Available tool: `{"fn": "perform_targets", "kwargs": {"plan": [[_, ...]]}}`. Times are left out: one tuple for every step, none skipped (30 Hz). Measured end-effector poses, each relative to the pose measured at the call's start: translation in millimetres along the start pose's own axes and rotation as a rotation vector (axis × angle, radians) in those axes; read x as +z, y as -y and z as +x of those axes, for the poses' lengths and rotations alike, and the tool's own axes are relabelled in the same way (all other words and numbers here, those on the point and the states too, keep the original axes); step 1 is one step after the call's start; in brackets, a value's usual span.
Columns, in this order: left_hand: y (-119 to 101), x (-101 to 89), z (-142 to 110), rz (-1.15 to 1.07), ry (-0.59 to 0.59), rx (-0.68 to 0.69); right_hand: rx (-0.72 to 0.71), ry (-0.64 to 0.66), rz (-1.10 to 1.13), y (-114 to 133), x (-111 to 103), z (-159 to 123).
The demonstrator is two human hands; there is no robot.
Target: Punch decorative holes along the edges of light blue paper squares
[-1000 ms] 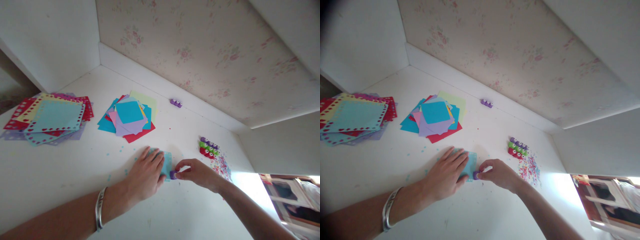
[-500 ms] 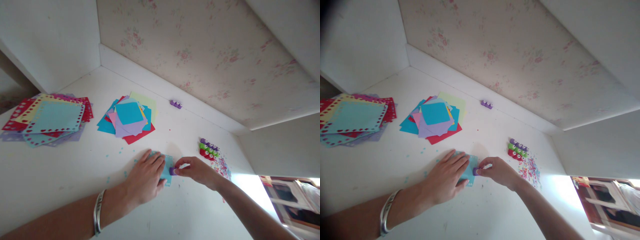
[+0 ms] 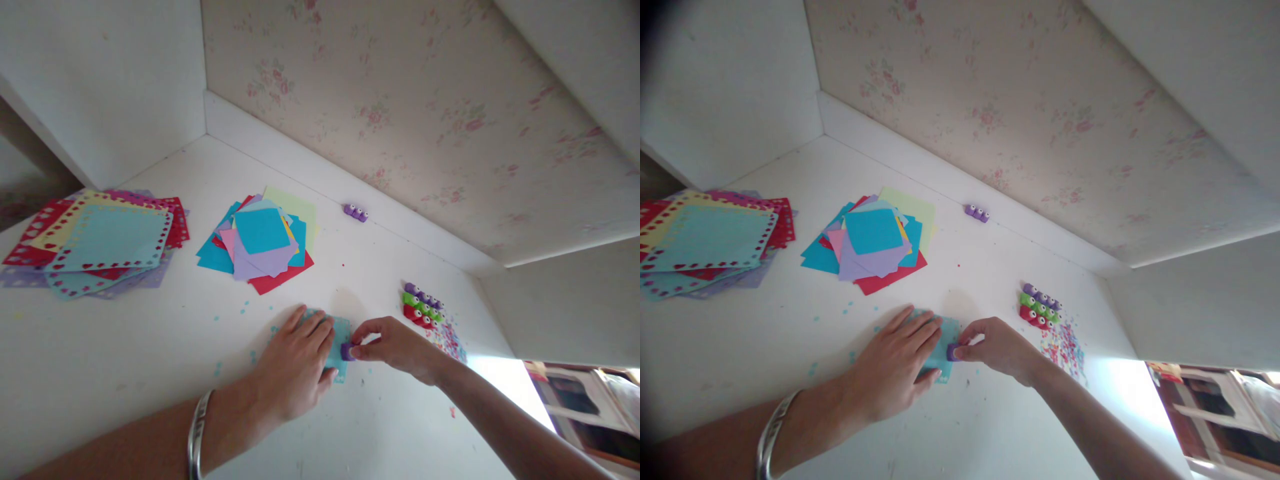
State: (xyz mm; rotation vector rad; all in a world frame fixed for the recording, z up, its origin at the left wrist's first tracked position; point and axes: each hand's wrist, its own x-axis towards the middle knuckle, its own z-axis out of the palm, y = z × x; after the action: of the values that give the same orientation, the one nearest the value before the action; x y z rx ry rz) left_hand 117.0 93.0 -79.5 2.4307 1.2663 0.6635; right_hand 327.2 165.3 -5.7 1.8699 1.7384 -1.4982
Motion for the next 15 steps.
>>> {"fn": "perform_targets", "kwargs": {"plan": [[0.0,0.1,-0.1,0.0,0.0,0.0,0.005,-0.003,-0.003,0.4,0.0,0.0],[0.1,0.3,-0.1,-0.002,-0.001,0.0,0.01,-0.005,-0.005,1.0,0.2,0.0],[0.1,0.6,-0.1,-0.004,-0.001,0.0,0.013,-0.009,-0.008,1.6,0.5,-0.1],[0.2,0.8,-0.1,-0.007,-0.001,-0.002,0.016,-0.014,-0.011,2.4,1.1,-0.1],[0.3,1.0,0.1,-0.01,-0.001,-0.004,0.022,-0.021,-0.016,3.2,1.7,-0.1],[0.5,1.1,0.4,-0.013,0.0,-0.006,0.027,-0.03,-0.023,4.2,2.5,0.1],[0.6,1.0,0.7,-0.016,0.003,-0.007,0.032,-0.041,-0.034,5.2,3.2,0.4],[0.7,0.8,1.1,-0.017,0.006,-0.007,0.037,-0.055,-0.052,6.3,3.9,0.9],[0.8,0.5,1.5,-0.018,0.009,-0.007,0.045,-0.072,-0.077,7.4,4.4,1.5],[1.0,0.1,1.8,-0.019,0.011,-0.005,0.053,-0.089,-0.105,8.5,4.6,2.2],[1.1,-0.4,2.1,-0.017,0.011,-0.003,0.053,-0.104,-0.129,9.4,4.7,2.9],[1.1,-0.9,2.2,-0.015,0.009,-0.002,0.046,-0.109,-0.142,9.9,4.4,3.4],[1.2,-1.4,2.1,-0.012,0.006,-0.001,0.031,-0.104,-0.14,10.0,4.0,3.6],[1.3,-1.7,1.9,-0.01,0.003,-0.001,0.012,-0.09,-0.12,9.4,3.4,3.5],[1.4,-2.0,1.6,-0.007,0.001,0.0,-0.007,-0.069,-0.084,8.2,2.8,2.8]]}}
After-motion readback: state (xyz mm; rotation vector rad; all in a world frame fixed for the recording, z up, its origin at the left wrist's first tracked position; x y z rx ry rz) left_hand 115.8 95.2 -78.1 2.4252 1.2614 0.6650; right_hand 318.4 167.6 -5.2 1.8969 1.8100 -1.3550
